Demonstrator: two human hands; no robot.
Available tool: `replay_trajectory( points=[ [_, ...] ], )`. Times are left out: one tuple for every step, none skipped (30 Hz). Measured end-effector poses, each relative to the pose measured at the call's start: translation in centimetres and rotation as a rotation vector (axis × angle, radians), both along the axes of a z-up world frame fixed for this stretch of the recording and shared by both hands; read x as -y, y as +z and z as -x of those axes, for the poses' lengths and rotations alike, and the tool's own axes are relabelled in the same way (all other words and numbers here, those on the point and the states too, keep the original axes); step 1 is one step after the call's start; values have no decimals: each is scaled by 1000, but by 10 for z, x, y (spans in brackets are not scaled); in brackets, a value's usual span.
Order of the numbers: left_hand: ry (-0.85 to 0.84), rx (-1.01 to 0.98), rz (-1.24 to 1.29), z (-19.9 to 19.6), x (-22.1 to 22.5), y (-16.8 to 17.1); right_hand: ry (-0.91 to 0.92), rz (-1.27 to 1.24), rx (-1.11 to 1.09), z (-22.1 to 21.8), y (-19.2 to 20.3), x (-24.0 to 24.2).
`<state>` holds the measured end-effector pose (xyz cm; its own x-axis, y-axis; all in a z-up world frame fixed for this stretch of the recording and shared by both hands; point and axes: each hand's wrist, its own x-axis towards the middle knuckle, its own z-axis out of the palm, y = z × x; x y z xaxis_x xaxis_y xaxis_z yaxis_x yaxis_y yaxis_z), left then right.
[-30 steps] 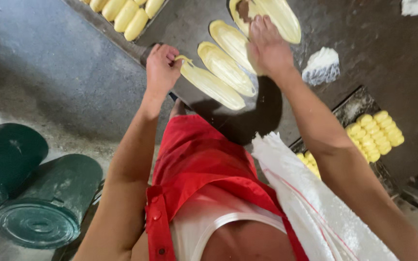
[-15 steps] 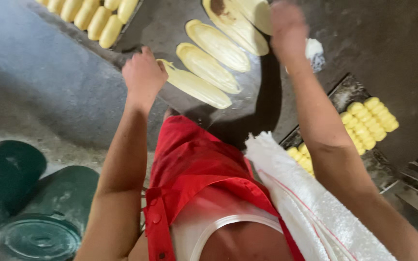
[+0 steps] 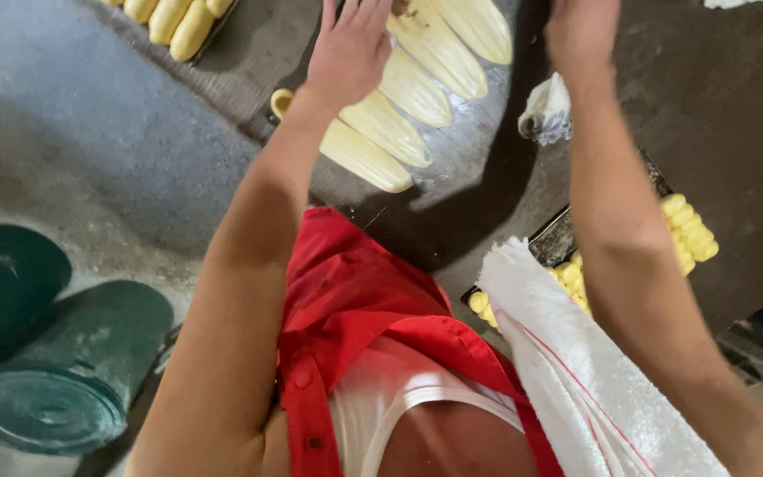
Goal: The person flattens oval pieces of dough by hand, spreads a brown paste onto them, and then rolls small dough balls into thin strips on a metal workbench. They arrange the prepared dough pieces on the surface alongside trays of pre-formed rolls.
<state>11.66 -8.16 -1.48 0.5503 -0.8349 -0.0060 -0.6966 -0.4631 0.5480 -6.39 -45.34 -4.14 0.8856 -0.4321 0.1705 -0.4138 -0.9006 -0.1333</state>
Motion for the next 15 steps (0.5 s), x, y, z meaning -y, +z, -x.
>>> replay_trajectory(
  points=[
    [29, -127, 76, -3, -9, -2, 11, -108, 92, -12, 18, -38],
    [47, -126, 70, -5, -23, -3, 48, -260, 182, -23, 33, -81],
    [139, -167, 81, -8, -37, -1, 92, -421, 257, -34, 44, -127],
    [231, -207, 93, -10, -49, 2, 41, -793, 243, -37, 53, -174],
    [234, -215, 86, -5, -58, 5, 158, -811, 266, -52, 55, -213],
    [138, -174, 56, -1, -68, 10, 276, -830, 288, -57, 59, -236],
    [38, -124, 30, -1, -74, 13, 275, -834, 288, -57, 63, -244],
    [38, -124, 25, 0, -73, 16, 393, -746, 173, -57, 64, -251],
    [-64, 37, 48, 5, -70, 19, 498, -655, 60, -53, 64, -261],
    [-164, 198, 73, 10, -68, 22, 487, -661, 60, -39, 70, -267],
    [-161, 207, 74, 9, -65, 24, 495, -431, -53, -22, 82, -263],
    [-136, 330, 70, 10, -63, 25, 495, -199, -162, -15, 89, -259],
    [-111, 444, 58, 12, -66, 25, 501, -204, -160, -17, 92, -259],
    [-107, 445, 51, 8, -68, 22, 502, -167, -230, -20, 95, -258],
    [-105, 270, 53, 6, -64, 17, 490, -127, -311, -17, 99, -256]
  ],
)
